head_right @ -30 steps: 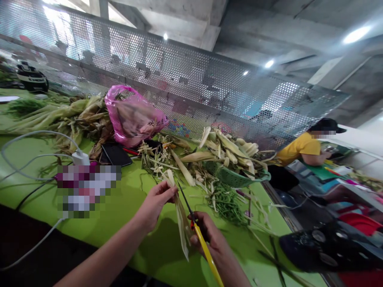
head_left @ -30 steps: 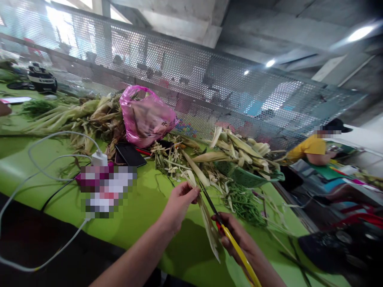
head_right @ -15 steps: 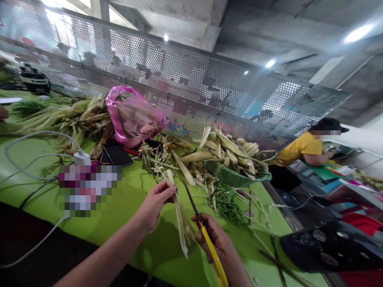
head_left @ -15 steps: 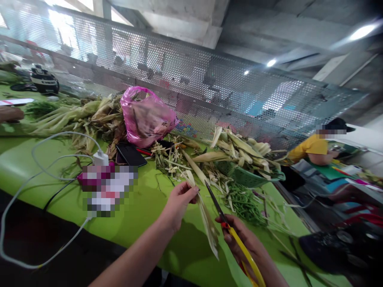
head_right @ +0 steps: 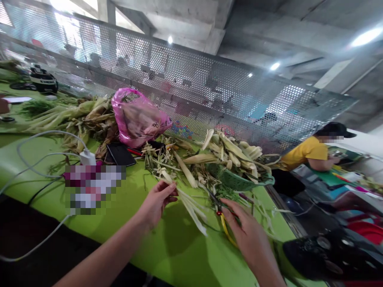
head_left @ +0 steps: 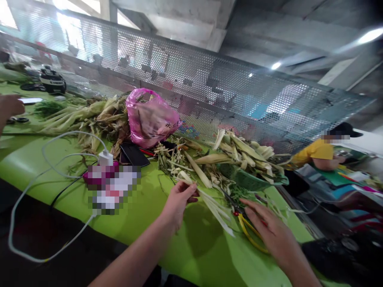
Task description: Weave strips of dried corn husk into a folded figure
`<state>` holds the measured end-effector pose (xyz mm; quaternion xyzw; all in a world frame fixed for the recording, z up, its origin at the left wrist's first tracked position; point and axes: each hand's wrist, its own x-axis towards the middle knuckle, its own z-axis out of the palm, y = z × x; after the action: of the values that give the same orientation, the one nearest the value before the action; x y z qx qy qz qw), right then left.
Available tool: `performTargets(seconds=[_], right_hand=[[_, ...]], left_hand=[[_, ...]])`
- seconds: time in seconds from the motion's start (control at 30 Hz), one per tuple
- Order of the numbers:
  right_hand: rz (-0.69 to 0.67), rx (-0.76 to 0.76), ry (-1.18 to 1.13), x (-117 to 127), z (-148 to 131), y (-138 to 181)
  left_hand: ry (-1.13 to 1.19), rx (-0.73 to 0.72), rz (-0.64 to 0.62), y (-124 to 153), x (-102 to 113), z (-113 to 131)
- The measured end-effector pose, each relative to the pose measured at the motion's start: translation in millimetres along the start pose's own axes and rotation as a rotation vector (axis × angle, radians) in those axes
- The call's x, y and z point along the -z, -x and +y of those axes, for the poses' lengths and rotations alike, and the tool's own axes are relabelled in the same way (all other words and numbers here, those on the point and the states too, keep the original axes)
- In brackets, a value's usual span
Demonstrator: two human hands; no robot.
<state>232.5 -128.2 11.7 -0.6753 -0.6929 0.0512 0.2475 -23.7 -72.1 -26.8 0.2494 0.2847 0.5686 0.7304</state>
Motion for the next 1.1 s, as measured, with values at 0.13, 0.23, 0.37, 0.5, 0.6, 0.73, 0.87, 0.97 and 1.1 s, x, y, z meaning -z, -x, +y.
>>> performTargets(seconds=[0.13,0.23,0.37,0.5,0.6,0.73,0.87,0.97,1.1], right_hand=[[-0.067,0.151,-0.199,-16,-58,-7],[-0.019,0.228,-0.095,-34,-78,-17],[0.019,0.255,0.08,-34,-78,-29],[0.094,0.369,0.321,-15,-82,-39],[0.105,0.477,0.423,-6,-92,-50],[0.163,0.577,0.448,-2,-102,-71],[0.368,0.58,0.337,5,-101,-88],[0.662,0.457,0.072,2,-93,-95],[0.448,0.217,-0.428,-25,-78,-100]], left_hand=[[-0.034,-0.002,-0.041,3,-2,-3],[-0.041,0.003,-0.119,6,0,-2],[-0.219,-0.13,-0.035,1,7,21],[-0.83,-0.699,0.098,-7,8,49],[-1.332,-0.768,-0.196,-8,-3,53],[-1.508,-0.506,-0.349,-18,-17,41],[-1.069,-0.274,-0.301,-44,-18,30],[-0.777,-0.22,-0.274,-62,-17,23],[-0.62,-0.209,-0.263,-73,-14,7]])
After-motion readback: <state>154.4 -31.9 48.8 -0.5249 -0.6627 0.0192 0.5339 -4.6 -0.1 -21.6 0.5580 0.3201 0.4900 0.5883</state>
